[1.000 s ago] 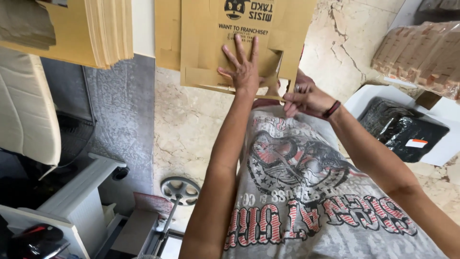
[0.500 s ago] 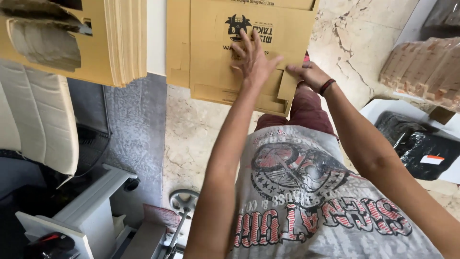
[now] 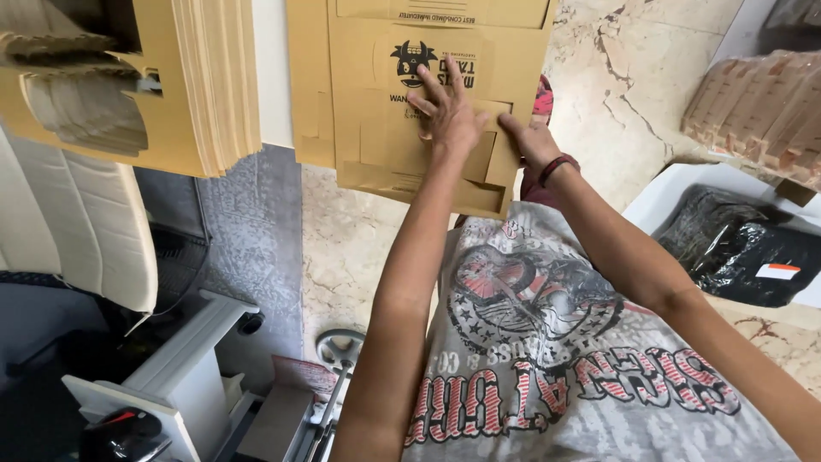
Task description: The person is manually folding flat cardboard sheets into boxes and stacking them in a factory setting.
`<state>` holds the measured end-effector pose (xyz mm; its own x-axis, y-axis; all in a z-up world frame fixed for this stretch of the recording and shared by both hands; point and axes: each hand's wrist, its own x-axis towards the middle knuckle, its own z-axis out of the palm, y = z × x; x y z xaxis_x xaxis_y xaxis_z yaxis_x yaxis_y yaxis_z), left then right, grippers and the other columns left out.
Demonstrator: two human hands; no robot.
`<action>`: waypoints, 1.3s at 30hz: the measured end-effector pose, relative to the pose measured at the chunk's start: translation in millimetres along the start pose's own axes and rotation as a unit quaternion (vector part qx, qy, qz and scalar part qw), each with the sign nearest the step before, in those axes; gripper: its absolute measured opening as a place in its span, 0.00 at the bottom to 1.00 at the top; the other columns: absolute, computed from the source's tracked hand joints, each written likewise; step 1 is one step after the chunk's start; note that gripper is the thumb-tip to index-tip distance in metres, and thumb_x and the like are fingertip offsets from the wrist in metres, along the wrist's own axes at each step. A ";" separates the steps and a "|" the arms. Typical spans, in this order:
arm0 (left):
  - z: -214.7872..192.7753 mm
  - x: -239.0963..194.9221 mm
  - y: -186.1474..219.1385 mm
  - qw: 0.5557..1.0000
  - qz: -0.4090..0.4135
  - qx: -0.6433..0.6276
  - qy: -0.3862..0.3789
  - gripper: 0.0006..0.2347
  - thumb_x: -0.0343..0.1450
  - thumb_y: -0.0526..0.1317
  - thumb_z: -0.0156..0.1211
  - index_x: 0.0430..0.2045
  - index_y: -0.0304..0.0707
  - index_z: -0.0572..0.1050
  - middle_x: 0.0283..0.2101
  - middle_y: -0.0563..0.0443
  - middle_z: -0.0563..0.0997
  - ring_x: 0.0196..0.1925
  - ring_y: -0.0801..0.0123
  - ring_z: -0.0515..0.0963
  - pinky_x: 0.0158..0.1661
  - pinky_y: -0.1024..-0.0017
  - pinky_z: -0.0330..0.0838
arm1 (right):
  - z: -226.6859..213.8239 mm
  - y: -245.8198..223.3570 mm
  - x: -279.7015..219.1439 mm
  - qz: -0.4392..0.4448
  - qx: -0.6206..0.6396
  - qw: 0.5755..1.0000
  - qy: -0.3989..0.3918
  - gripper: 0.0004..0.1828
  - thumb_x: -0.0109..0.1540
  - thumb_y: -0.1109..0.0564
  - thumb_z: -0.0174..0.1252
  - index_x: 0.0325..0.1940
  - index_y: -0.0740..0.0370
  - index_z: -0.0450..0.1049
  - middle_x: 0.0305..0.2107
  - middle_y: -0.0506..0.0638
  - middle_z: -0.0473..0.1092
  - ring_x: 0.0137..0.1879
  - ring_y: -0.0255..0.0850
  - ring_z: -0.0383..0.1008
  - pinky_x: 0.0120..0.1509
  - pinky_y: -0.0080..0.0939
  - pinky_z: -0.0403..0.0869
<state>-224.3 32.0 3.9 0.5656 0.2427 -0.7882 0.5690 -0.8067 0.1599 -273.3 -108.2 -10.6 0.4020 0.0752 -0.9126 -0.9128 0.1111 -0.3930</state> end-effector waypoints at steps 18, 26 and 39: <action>25.7 5.2 5.9 0.996 -0.011 0.070 0.048 0.41 0.72 0.25 0.45 0.74 0.55 0.26 0.76 0.33 0.16 0.75 0.17 0.24 0.55 0.20 0.58 | -13.2 -22.7 -36.0 -0.266 -0.213 0.939 -0.040 0.18 0.67 0.50 0.53 0.53 0.65 0.76 0.44 0.50 0.76 0.44 0.37 0.74 0.46 0.38 0.74; -35.8 35.3 -30.7 0.991 0.090 0.048 0.087 0.33 0.74 0.41 0.60 0.74 0.64 0.51 0.78 0.31 0.41 0.75 0.24 0.49 0.57 0.20 0.60 | -24.0 -20.0 -0.1 -0.128 -0.261 0.956 -0.021 0.30 0.61 0.33 0.65 0.32 0.67 0.78 0.20 0.58 0.72 0.28 0.46 0.76 0.38 0.48 0.75; -176.1 224.4 -43.9 0.964 0.020 -0.108 0.242 0.42 0.59 0.69 0.69 0.66 0.51 0.64 0.60 0.44 0.74 0.64 0.48 0.74 0.60 0.50 0.70 | -3.5 24.8 -34.9 -0.031 -0.036 0.998 -0.037 0.42 0.54 0.48 0.77 0.62 0.74 0.67 0.51 0.72 0.72 0.58 0.65 0.73 0.61 0.67 0.73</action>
<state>-17.2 216.8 -75.4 0.7719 0.4798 -0.4171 0.6230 -0.7016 0.3460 -310.2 -111.6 11.1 0.4603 0.1435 -0.8761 -0.8874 0.0467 -0.4586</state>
